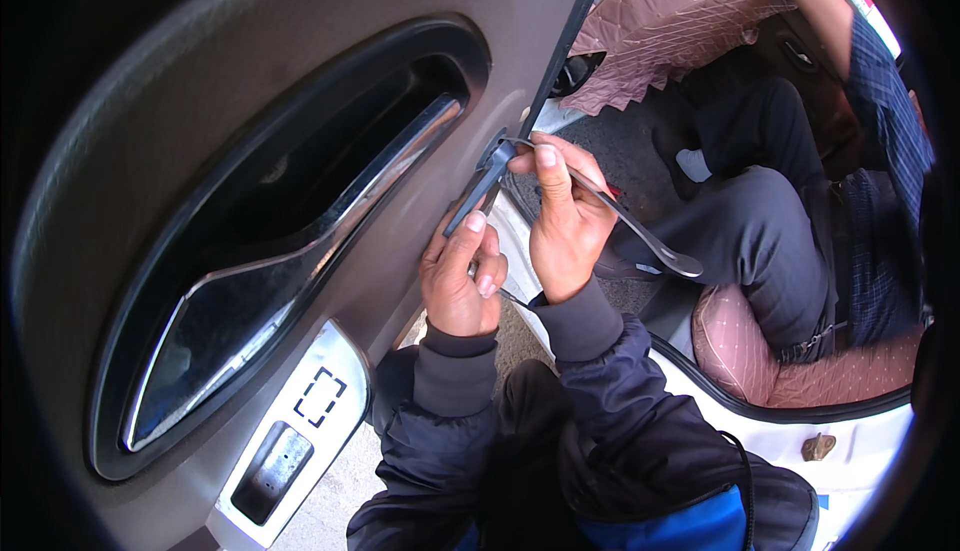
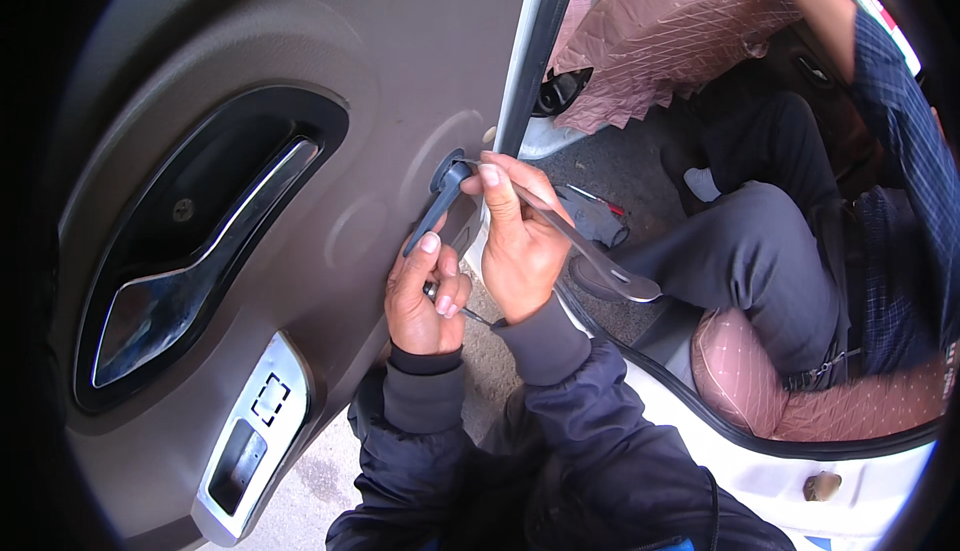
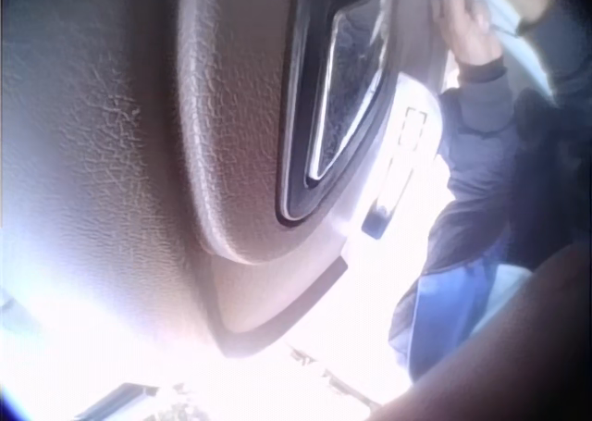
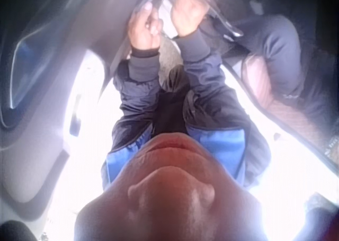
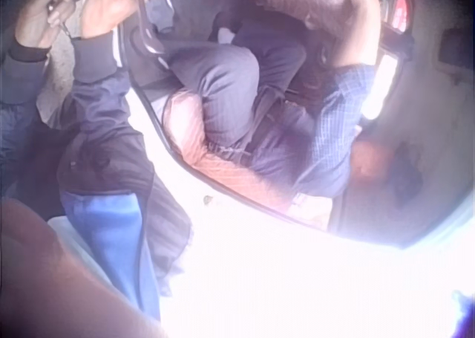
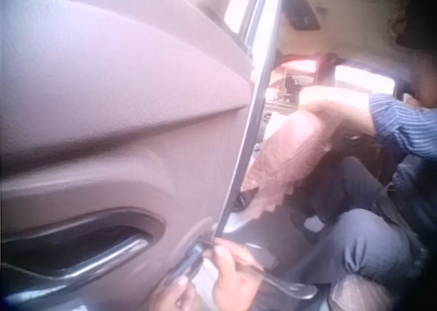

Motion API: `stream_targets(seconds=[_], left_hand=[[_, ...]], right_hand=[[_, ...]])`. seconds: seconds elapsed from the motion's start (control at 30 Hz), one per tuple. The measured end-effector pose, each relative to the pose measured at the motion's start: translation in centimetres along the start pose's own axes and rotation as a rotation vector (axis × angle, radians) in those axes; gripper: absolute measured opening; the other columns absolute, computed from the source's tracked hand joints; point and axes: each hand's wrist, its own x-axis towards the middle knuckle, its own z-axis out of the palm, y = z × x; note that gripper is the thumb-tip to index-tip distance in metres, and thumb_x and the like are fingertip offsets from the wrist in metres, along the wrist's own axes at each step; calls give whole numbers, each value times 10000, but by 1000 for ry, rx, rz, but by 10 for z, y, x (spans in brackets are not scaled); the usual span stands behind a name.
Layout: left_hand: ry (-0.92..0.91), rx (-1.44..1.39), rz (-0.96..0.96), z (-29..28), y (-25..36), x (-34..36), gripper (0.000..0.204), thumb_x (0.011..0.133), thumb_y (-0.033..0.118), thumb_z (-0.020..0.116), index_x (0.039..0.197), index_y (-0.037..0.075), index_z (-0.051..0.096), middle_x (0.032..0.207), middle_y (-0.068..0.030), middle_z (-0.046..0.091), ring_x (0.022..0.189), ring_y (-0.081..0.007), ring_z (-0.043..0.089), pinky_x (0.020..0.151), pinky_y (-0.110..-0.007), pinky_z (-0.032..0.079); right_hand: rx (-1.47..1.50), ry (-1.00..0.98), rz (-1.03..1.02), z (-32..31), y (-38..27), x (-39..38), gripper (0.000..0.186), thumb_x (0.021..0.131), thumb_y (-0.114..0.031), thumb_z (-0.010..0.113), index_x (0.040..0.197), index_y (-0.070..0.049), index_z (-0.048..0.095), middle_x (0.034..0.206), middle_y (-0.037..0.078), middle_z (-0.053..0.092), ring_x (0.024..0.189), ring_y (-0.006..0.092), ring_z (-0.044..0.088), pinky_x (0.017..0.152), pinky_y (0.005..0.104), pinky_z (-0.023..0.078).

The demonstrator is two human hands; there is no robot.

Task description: The person uses a screwdriver and a thin metal tool to pry and adjust the car door lock mechanism. They repeatedly insert the tool into the lock area, manipulate it, and then use the screwdriver to remove a small cover, revealing the internal components.

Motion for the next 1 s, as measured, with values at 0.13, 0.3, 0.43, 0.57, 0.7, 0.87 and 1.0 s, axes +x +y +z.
stream_targets(seconds=[0.13, 0.3, 0.43, 0.57, 0.7, 0.87, 1.0], left_hand=[[-30, 0, 19, -2, -2, 2, 307, 1033, 159, 617, 1292, -3, 648, 819, -46, 594, 503, -51, 407, 488, -223, 336], [-22, 51, 29, -4, -4, 3, 367, 1047, 212, 591, 1337, -12, 600, 807, -60, 617, 468, -58, 411, 456, -214, 323], [-60, -12, 48, -14, -9, -11, 326, 1042, 208, 614, 1296, 4, 634, 841, -56, 617, 479, -47, 411, 465, -215, 328], [-22, 31, 20, -23, -8, -20, 361, 1044, 236, 611, 1319, 2, 615, 824, -58, 634, 458, -53, 404, 443, -219, 316], [-58, -16, 9, -25, -9, -19, 352, 1041, 234, 619, 1308, 5, 620, 827, -56, 633, 454, -49, 402, 436, -218, 314], [-64, -11, 12, -23, -7, -22, 308, 1025, 236, 659, 1251, 28, 658, 847, -51, 601, 483, -39, 403, 463, -213, 324], [-94, 17, 35, -24, -7, -22, 372, 1037, 251, 631, 1312, 0, 611, 830, -56, 619, 456, -46, 392, 431, -214, 320]], right_hand=[[-17, 12, -8, 2, 0, -2, 216, 1028, -136, 669, 1160, 33, 697, 912, 100, 734, 853, 143, 688, 797, 277, 533], [4, 1, 24, 1, -2, -1, 228, 1037, -163, 662, 1167, 21, 695, 910, 88, 733, 871, 133, 676, 816, 274, 516], [57, -31, 50, -4, -3, -14, 237, 1040, -179, 661, 1171, 15, 692, 912, 81, 734, 896, 129, 671, 836, 271, 506], [33, -2, 111, -6, -3, -29, 245, 1039, -189, 664, 1168, 17, 691, 913, 74, 731, 898, 126, 667, 838, 268, 503], [19, -37, 78, -8, -7, -23, 227, 1026, -167, 679, 1144, 26, 705, 911, 75, 729, 881, 124, 667, 803, 259, 510], [-193, -232, -86, -16, -24, -6, 200, 999, -132, 708, 1096, 41, 734, 941, 89, 735, 840, 123, 671, 771, 255, 532], [-412, -313, -172, -21, -27, 4, 196, 986, -117, 717, 1075, 55, 748, 924, 94, 735, 807, 112, 657, 730, 251, 520]])
